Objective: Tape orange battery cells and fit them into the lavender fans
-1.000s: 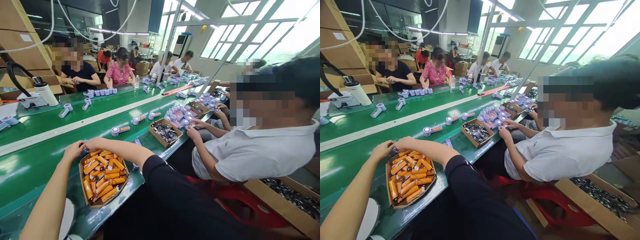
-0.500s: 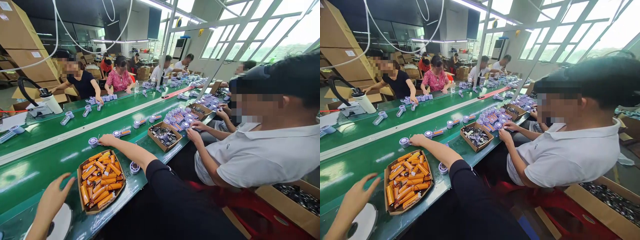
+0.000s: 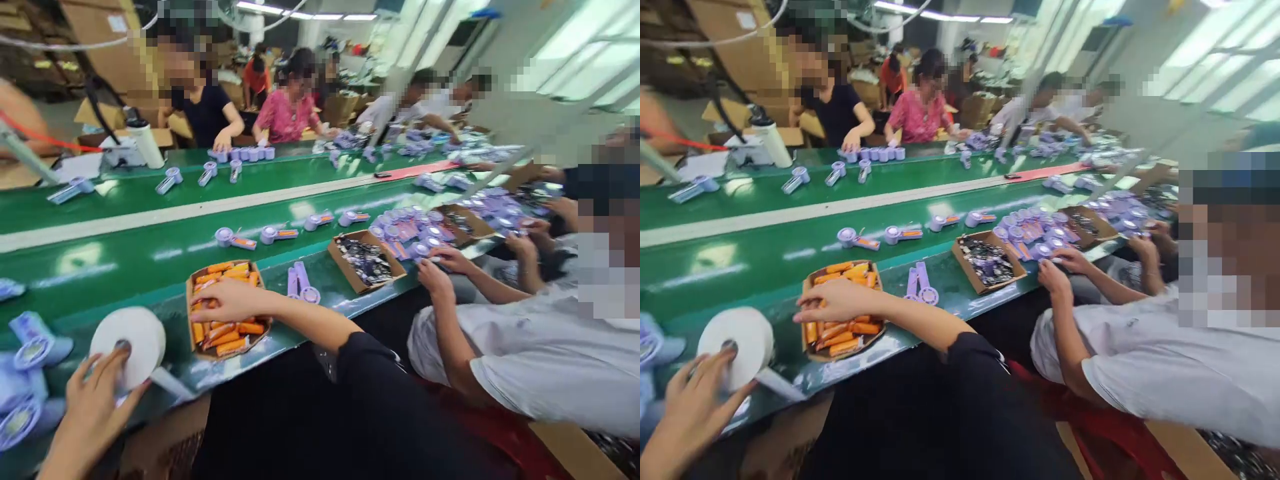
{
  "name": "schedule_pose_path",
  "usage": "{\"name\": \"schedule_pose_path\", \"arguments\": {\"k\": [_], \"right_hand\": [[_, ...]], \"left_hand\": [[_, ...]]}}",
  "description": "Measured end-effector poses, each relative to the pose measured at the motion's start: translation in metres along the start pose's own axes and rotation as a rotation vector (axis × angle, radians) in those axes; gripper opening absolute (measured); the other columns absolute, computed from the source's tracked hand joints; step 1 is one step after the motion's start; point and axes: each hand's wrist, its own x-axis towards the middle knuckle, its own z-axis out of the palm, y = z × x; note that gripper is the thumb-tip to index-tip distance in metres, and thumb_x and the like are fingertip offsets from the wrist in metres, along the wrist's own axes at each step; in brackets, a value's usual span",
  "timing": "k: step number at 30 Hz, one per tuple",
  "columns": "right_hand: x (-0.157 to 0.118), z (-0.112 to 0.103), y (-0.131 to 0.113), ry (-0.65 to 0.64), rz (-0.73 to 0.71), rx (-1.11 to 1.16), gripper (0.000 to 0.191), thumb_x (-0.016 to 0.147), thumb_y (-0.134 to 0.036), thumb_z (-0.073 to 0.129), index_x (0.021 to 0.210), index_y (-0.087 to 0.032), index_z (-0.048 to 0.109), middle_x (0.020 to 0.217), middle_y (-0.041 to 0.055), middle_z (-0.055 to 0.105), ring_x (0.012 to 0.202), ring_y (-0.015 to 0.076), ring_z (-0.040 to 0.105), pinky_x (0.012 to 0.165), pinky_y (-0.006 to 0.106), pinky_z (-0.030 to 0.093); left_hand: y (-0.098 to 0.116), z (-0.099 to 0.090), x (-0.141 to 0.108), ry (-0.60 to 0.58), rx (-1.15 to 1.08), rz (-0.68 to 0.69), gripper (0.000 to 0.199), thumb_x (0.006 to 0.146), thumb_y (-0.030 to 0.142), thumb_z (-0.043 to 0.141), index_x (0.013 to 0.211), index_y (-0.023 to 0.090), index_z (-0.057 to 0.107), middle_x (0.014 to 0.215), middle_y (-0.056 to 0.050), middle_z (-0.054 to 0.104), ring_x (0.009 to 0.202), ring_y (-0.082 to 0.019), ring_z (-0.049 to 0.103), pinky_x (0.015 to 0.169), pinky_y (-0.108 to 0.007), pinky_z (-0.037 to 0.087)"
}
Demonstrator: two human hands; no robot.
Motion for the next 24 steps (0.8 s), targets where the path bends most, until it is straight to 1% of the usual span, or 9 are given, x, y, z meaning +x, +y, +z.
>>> {"name": "schedule_pose_path", "arguments": {"k": [3, 5, 8, 10, 14, 17, 20, 22, 24], "right_hand": [[-0.036, 0.041, -0.013, -0.124, 0.092, 0.157, 0.056, 0.093, -0.057, 0.085, 0.133, -0.018, 0.079, 0.081, 0.0000, 0.080, 0.074, 0.0171, 0.072, 0.072, 0.025, 0.050], [-0.051, 0.066, -0.013, -0.244, 0.097, 0.294, 0.044, 0.100, -0.054, 0.076, 0.126, -0.018, 0.081, 0.074, -0.0018, 0.076, 0.065, 0.0145, 0.067, 0.065, 0.024, 0.048], [-0.065, 0.099, -0.009, -0.293, 0.070, 0.370, 0.029, 0.109, -0.037, 0.062, 0.107, -0.019, 0.085, 0.066, -0.0031, 0.071, 0.060, 0.0125, 0.064, 0.065, 0.023, 0.046], [-0.072, 0.106, -0.006, -0.287, 0.041, 0.268, 0.026, 0.108, -0.031, 0.063, 0.097, -0.021, 0.086, 0.065, -0.0027, 0.070, 0.059, 0.0126, 0.061, 0.063, 0.024, 0.044], [-0.082, 0.073, 0.004, -0.152, -0.063, -0.030, 0.022, 0.106, -0.038, 0.068, 0.103, -0.027, 0.087, 0.080, 0.0022, 0.079, 0.069, 0.0174, 0.067, 0.066, 0.028, 0.046], [-0.082, 0.025, 0.023, 0.092, -0.067, -0.214, 0.029, 0.106, -0.029, 0.065, 0.128, -0.027, 0.083, 0.114, 0.0102, 0.083, 0.103, 0.0262, 0.073, 0.094, 0.040, 0.055], [-0.073, -0.007, 0.051, 0.112, 0.015, -0.389, 0.040, 0.092, -0.013, 0.072, 0.129, -0.025, 0.082, 0.135, 0.0146, 0.077, 0.121, 0.0334, 0.067, 0.111, 0.055, 0.050], [-0.066, -0.014, 0.067, 0.080, 0.031, -0.354, 0.033, 0.089, -0.012, 0.075, 0.119, -0.024, 0.084, 0.134, 0.0130, 0.078, 0.120, 0.0324, 0.068, 0.113, 0.057, 0.050], [-0.061, -0.011, 0.075, 0.229, 0.039, -0.123, 0.020, 0.093, -0.023, 0.076, 0.112, -0.024, 0.081, 0.123, 0.0099, 0.082, 0.113, 0.0285, 0.073, 0.111, 0.053, 0.054]], "left_hand": [[0.054, -0.015, 0.016, 0.184, 0.043, 0.103, 0.064, 0.086, 0.039, 0.075, 0.148, 0.041, 0.059, 0.136, -0.007, 0.077, 0.132, -0.040, 0.067, 0.125, -0.065, 0.041], [0.079, -0.017, 0.027, 0.218, 0.068, 0.160, 0.058, 0.087, 0.028, 0.077, 0.143, 0.035, 0.061, 0.134, -0.009, 0.076, 0.135, -0.038, 0.064, 0.123, -0.062, 0.042], [0.097, -0.016, 0.033, 0.287, 0.044, 0.150, 0.057, 0.090, 0.020, 0.076, 0.142, 0.033, 0.058, 0.133, -0.009, 0.073, 0.137, -0.036, 0.060, 0.121, -0.058, 0.045], [0.100, -0.014, 0.033, 0.332, -0.002, 0.089, 0.061, 0.090, 0.024, 0.079, 0.145, 0.033, 0.055, 0.134, -0.010, 0.070, 0.135, -0.035, 0.060, 0.117, -0.055, 0.049], [0.100, -0.010, 0.030, 0.308, -0.005, -0.002, 0.066, 0.090, 0.028, 0.080, 0.150, 0.034, 0.052, 0.133, -0.011, 0.066, 0.128, -0.034, 0.062, 0.111, -0.051, 0.053], [0.104, -0.003, 0.030, 0.293, 0.021, 0.019, 0.070, 0.090, 0.023, 0.078, 0.152, 0.035, 0.049, 0.131, -0.011, 0.067, 0.126, -0.035, 0.062, 0.112, -0.054, 0.050], [0.111, 0.005, 0.033, 0.303, 0.008, 0.077, 0.068, 0.091, 0.018, 0.075, 0.152, 0.033, 0.049, 0.132, -0.012, 0.068, 0.125, -0.035, 0.060, 0.110, -0.054, 0.051], [0.115, 0.010, 0.036, 0.307, -0.006, 0.116, 0.063, 0.092, 0.014, 0.072, 0.150, 0.030, 0.051, 0.132, -0.012, 0.068, 0.124, -0.034, 0.060, 0.108, -0.052, 0.051], [0.119, 0.014, 0.037, 0.298, -0.007, 0.139, 0.059, 0.091, 0.012, 0.070, 0.146, 0.027, 0.054, 0.131, -0.013, 0.069, 0.124, -0.034, 0.058, 0.108, -0.051, 0.051]]}}
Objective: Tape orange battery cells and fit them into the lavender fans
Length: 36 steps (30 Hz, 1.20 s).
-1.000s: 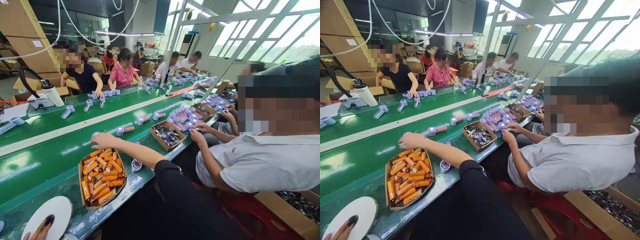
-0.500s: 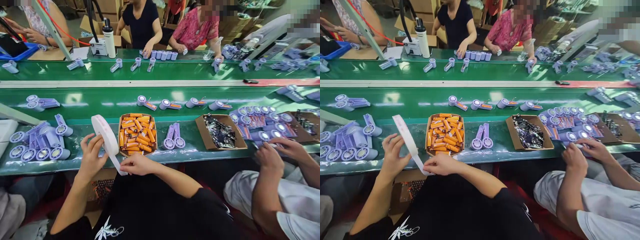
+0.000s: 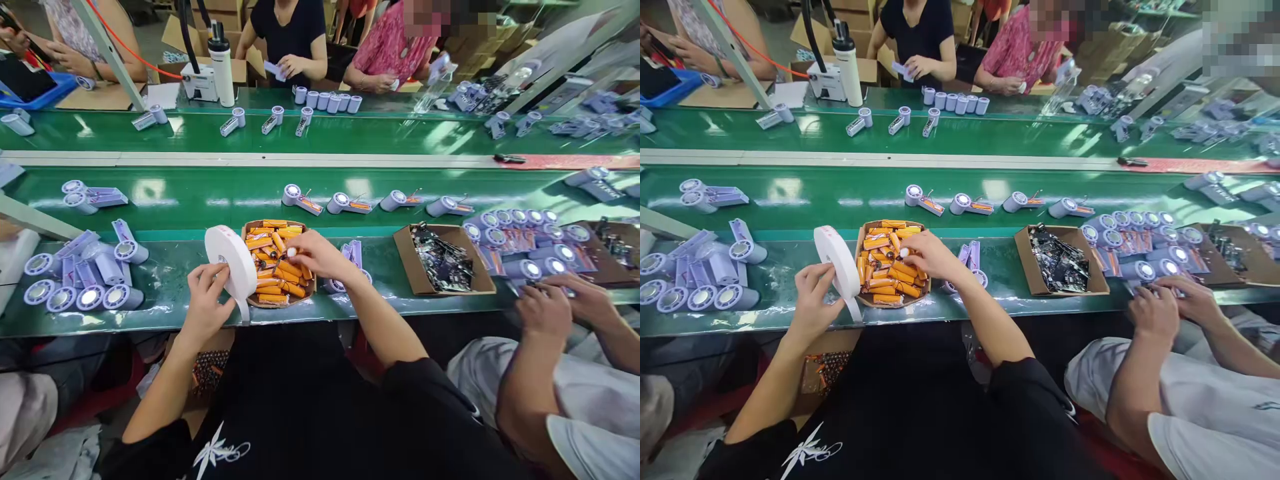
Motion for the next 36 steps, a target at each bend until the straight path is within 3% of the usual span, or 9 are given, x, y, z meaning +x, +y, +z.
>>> {"name": "schedule_pose_path", "arguments": {"k": [3, 6, 15, 21, 25, 29, 31, 33, 36], "right_hand": [[-0.005, 0.014, -0.006, 0.414, 0.100, 0.516, 0.030, 0.092, -0.046, 0.084, 0.111, -0.025, 0.075, 0.116, 0.0065, 0.085, 0.109, 0.0254, 0.079, 0.103, 0.045, 0.063], [-0.017, 0.028, -0.027, 0.615, 0.064, 0.819, 0.041, 0.083, -0.051, 0.093, 0.107, -0.028, 0.069, 0.121, 0.0062, 0.085, 0.117, 0.0257, 0.080, 0.102, 0.043, 0.066], [-0.032, 0.058, -0.062, 0.814, -0.120, 0.687, 0.031, 0.089, -0.039, 0.090, 0.101, -0.028, 0.064, 0.114, 0.0073, 0.085, 0.117, 0.0284, 0.082, 0.106, 0.053, 0.067], [-0.047, 0.080, -0.053, 0.662, 0.026, 0.827, 0.039, 0.080, -0.047, 0.097, 0.104, -0.026, 0.075, 0.130, 0.0118, 0.082, 0.125, 0.0302, 0.078, 0.112, 0.052, 0.064], [-0.045, 0.043, -0.044, 0.323, 0.312, 0.924, 0.065, 0.073, -0.045, 0.101, 0.131, -0.024, 0.079, 0.135, 0.0094, 0.082, 0.121, 0.0310, 0.080, 0.115, 0.055, 0.063], [-0.037, 0.007, -0.047, 0.095, 0.327, 0.831, 0.059, 0.073, -0.036, 0.101, 0.127, -0.024, 0.083, 0.114, 0.0037, 0.087, 0.114, 0.0315, 0.083, 0.112, 0.056, 0.065], [-0.035, 0.017, -0.055, 0.253, 0.288, 0.867, 0.055, 0.071, -0.036, 0.102, 0.122, -0.025, 0.083, 0.112, 0.0037, 0.087, 0.112, 0.0303, 0.084, 0.109, 0.053, 0.068], [-0.035, 0.041, -0.063, 0.564, 0.242, 0.999, 0.052, 0.074, -0.043, 0.101, 0.119, -0.028, 0.079, 0.114, 0.0041, 0.087, 0.113, 0.0280, 0.084, 0.107, 0.049, 0.068], [-0.035, 0.066, -0.064, 0.892, 0.220, 1.147, 0.050, 0.078, -0.050, 0.098, 0.115, -0.029, 0.073, 0.113, 0.0043, 0.087, 0.109, 0.0254, 0.084, 0.102, 0.047, 0.070]], "left_hand": [[0.005, 0.003, 0.000, -0.030, 0.012, 0.017, 0.055, 0.088, 0.008, 0.070, 0.140, 0.023, 0.060, 0.129, -0.014, 0.071, 0.124, -0.035, 0.056, 0.108, -0.051, 0.049], [0.011, 0.002, -0.001, -0.074, 0.042, 0.023, 0.054, 0.085, 0.005, 0.070, 0.136, 0.022, 0.065, 0.127, -0.014, 0.073, 0.121, -0.035, 0.055, 0.107, -0.050, 0.048], [0.029, 0.000, 0.004, -0.165, 0.065, 0.082, 0.053, 0.084, 0.006, 0.072, 0.135, 0.020, 0.073, 0.127, -0.012, 0.077, 0.115, -0.032, 0.052, 0.102, -0.045, 0.046], [0.024, -0.004, 0.006, -0.200, 0.150, 0.116, 0.054, 0.089, 0.004, 0.069, 0.139, 0.022, 0.073, 0.130, -0.010, 0.078, 0.110, -0.029, 0.054, 0.101, -0.045, 0.046], [0.014, -0.018, 0.017, -0.200, 0.229, 0.238, 0.058, 0.094, 0.001, 0.066, 0.145, 0.028, 0.072, 0.134, -0.004, 0.079, 0.107, -0.028, 0.052, 0.112, -0.049, 0.044], [0.016, -0.031, 0.034, -0.234, 0.242, 0.306, 0.065, 0.098, 0.005, 0.065, 0.154, 0.037, 0.065, 0.137, 0.000, 0.078, 0.110, -0.029, 0.052, 0.127, -0.056, 0.034], [0.024, -0.030, 0.037, -0.229, 0.258, 0.261, 0.065, 0.099, 0.009, 0.067, 0.156, 0.040, 0.063, 0.132, -0.002, 0.079, 0.112, -0.030, 0.054, 0.129, -0.061, 0.026], [0.038, -0.022, 0.033, -0.203, 0.247, 0.174, 0.059, 0.099, 0.021, 0.074, 0.155, 0.036, 0.065, 0.123, -0.007, 0.080, 0.114, -0.032, 0.055, 0.127, -0.066, 0.022], [0.064, -0.009, 0.012, -0.208, 0.116, 0.084, 0.056, 0.092, 0.043, 0.084, 0.143, 0.024, 0.073, 0.111, -0.014, 0.076, 0.111, -0.035, 0.053, 0.116, -0.064, 0.034]]}}
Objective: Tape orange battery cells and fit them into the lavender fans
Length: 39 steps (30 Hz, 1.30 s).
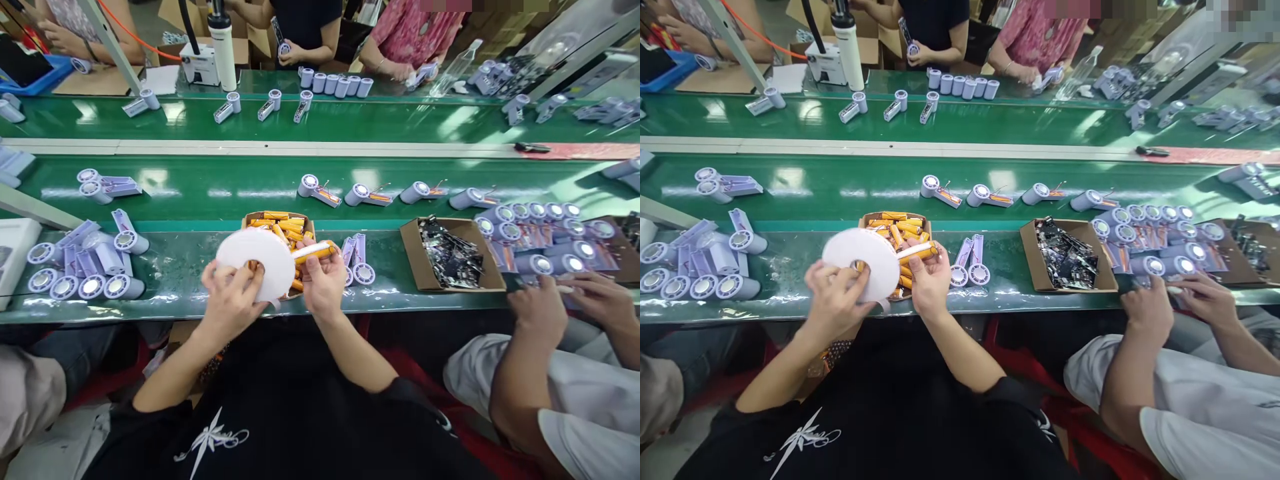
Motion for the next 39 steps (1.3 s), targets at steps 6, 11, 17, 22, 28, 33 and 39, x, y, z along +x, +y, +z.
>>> {"name": "schedule_pose_path", "arguments": {"k": [6, 11, 17, 22, 28, 33, 39], "right_hand": [[0.066, -0.043, -0.049, 0.138, -0.312, -0.025, 0.041, 0.080, -0.045, 0.095, 0.111, -0.028, 0.075, 0.115, 0.0007, 0.083, 0.107, 0.0192, 0.082, 0.094, 0.034, 0.070], [0.066, -0.057, -0.049, -0.129, -0.139, -0.142, 0.056, 0.078, -0.038, 0.098, 0.128, -0.041, 0.072, 0.113, -0.0021, 0.084, 0.101, 0.0207, 0.084, 0.089, 0.037, 0.072], [0.028, -0.081, -0.027, -0.169, -0.071, -0.188, 0.048, 0.080, -0.041, 0.097, 0.118, -0.044, 0.066, 0.111, -0.0049, 0.084, 0.101, 0.0224, 0.086, 0.079, 0.037, 0.072], [0.028, -0.104, -0.039, -0.105, -0.076, -0.253, 0.056, 0.077, -0.046, 0.097, 0.124, -0.046, 0.066, 0.107, -0.0016, 0.084, 0.093, 0.0262, 0.086, 0.080, 0.046, 0.072], [0.007, -0.142, -0.056, 0.041, -0.084, -0.336, 0.053, 0.072, -0.053, 0.097, 0.119, -0.050, 0.073, 0.094, 0.0011, 0.084, 0.077, 0.0313, 0.083, 0.091, 0.072, 0.066], [0.009, -0.124, -0.069, 0.104, -0.108, -0.396, 0.050, 0.057, -0.059, 0.101, 0.101, -0.058, 0.077, 0.083, 0.0045, 0.083, 0.081, 0.0419, 0.083, 0.088, 0.077, 0.063], [0.033, -0.077, -0.082, -0.062, -0.118, -0.374, 0.056, 0.060, -0.053, 0.106, 0.110, -0.046, 0.082, 0.086, 0.0053, 0.086, 0.079, 0.0362, 0.085, 0.072, 0.057, 0.075]], "left_hand": [[0.006, 0.002, -0.040, -0.293, -0.200, -0.012, 0.058, 0.088, 0.033, 0.082, 0.145, 0.028, 0.072, 0.123, -0.013, 0.073, 0.116, -0.033, 0.054, 0.110, -0.056, 0.040], [-0.088, 0.001, -0.039, -0.547, -0.372, -0.283, 0.073, 0.078, 0.038, 0.094, 0.148, 0.030, 0.071, 0.144, -0.014, 0.070, 0.134, -0.035, 0.057, 0.113, -0.051, 0.050], [-0.173, -0.013, -0.016, -0.296, -0.024, -0.764, 0.052, 0.108, 0.050, 0.056, 0.149, 0.020, 0.066, 0.145, -0.011, 0.074, 0.133, -0.026, 0.063, 0.119, -0.044, 0.047], [-0.247, -0.019, 0.026, -0.316, 0.329, -0.924, 0.072, 0.100, 0.060, 0.065, 0.132, -0.004, 0.067, 0.157, -0.030, 0.058, 0.156, -0.045, 0.029, 0.130, -0.075, 0.011], [-0.275, 0.001, 0.068, -0.585, 0.379, -0.877, 0.041, 0.103, 0.046, 0.074, 0.129, 0.015, 0.071, 0.140, -0.014, 0.069, 0.132, -0.031, 0.064, 0.117, -0.061, 0.051], [-0.237, 0.053, 0.126, -0.640, 0.235, -0.581, 0.029, 0.105, 0.027, 0.070, 0.131, 0.017, 0.073, 0.132, -0.015, 0.072, 0.124, -0.029, 0.068, 0.108, -0.048, 0.057], [-0.189, 0.126, 0.193, -0.638, 0.078, -0.265, 0.025, 0.096, 0.012, 0.063, 0.110, 0.016, 0.083, 0.133, -0.020, 0.076, 0.139, -0.033, 0.058, 0.119, -0.046, 0.042]]}}
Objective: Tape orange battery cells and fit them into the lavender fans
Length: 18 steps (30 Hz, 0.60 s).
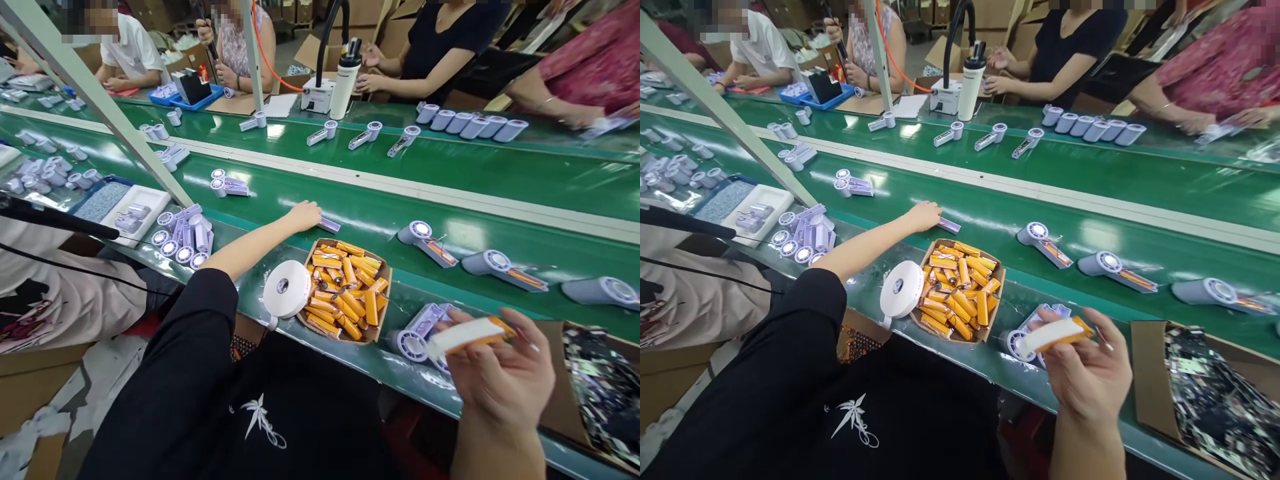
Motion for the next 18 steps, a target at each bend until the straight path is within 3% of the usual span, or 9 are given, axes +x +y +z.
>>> {"name": "schedule_pose_path", "arguments": {"k": [3, 5, 8, 10, 14, 18], "right_hand": [[0.024, 0.021, -0.005, -0.101, -0.127, -0.004, 0.050, 0.068, -0.036, 0.104, 0.113, -0.035, 0.081, 0.093, 0.0030, 0.087, 0.092, 0.0321, 0.087, 0.079, 0.049, 0.076], [0.050, 0.044, 0.000, -0.215, -0.154, -0.029, 0.050, 0.071, -0.031, 0.102, 0.116, -0.031, 0.080, 0.100, 0.0031, 0.087, 0.099, 0.0304, 0.087, 0.085, 0.046, 0.075], [0.104, 0.089, 0.027, -0.426, -0.083, -0.107, 0.055, 0.075, -0.038, 0.098, 0.124, -0.027, 0.077, 0.107, 0.0047, 0.087, 0.101, 0.0276, 0.086, 0.094, 0.046, 0.073], [0.138, 0.123, 0.053, -0.540, -0.051, -0.212, 0.056, 0.077, -0.039, 0.093, 0.128, -0.023, 0.076, 0.105, 0.0050, 0.086, 0.099, 0.0260, 0.085, 0.100, 0.046, 0.069], [0.178, 0.179, 0.097, -0.722, -0.128, -0.695, 0.049, 0.094, -0.029, 0.076, 0.141, -0.018, 0.068, 0.120, 0.0099, 0.085, 0.109, 0.0241, 0.082, 0.104, 0.040, 0.064], [0.188, 0.197, 0.115, -0.844, -0.259, -1.153, 0.047, 0.105, -0.031, 0.066, 0.150, -0.021, 0.062, 0.127, 0.0137, 0.083, 0.114, 0.0268, 0.079, 0.100, 0.037, 0.060]], "left_hand": [[0.010, 0.001, 0.023, -0.040, -0.001, 0.056, 0.027, 0.081, 0.010, 0.074, 0.105, 0.015, 0.085, 0.121, -0.022, 0.080, 0.129, -0.038, 0.063, 0.116, -0.050, 0.045], [0.003, -0.006, 0.034, -0.081, -0.011, 0.075, 0.024, 0.075, 0.013, 0.079, 0.098, 0.015, 0.086, 0.109, -0.020, 0.082, 0.115, -0.036, 0.070, 0.107, -0.045, 0.050], [-0.017, -0.016, 0.046, -0.117, -0.050, 0.102, 0.013, 0.077, 0.025, 0.081, 0.089, 0.022, 0.085, 0.099, -0.010, 0.084, 0.100, -0.028, 0.073, 0.093, -0.033, 0.052], [-0.027, -0.019, 0.048, -0.098, -0.085, 0.103, 0.015, 0.084, 0.033, 0.076, 0.094, 0.025, 0.084, 0.101, -0.004, 0.084, 0.098, -0.023, 0.073, 0.088, -0.028, 0.050], [-0.028, -0.011, 0.042, -0.007, -0.147, 0.062, 0.022, 0.095, 0.036, 0.065, 0.107, 0.025, 0.080, 0.112, -0.004, 0.083, 0.101, -0.022, 0.072, 0.088, -0.028, 0.049], [-0.020, 0.001, 0.039, 0.051, -0.204, 0.030, 0.018, 0.097, 0.035, 0.065, 0.108, 0.027, 0.077, 0.113, -0.004, 0.082, 0.105, -0.024, 0.072, 0.089, -0.029, 0.049]]}}
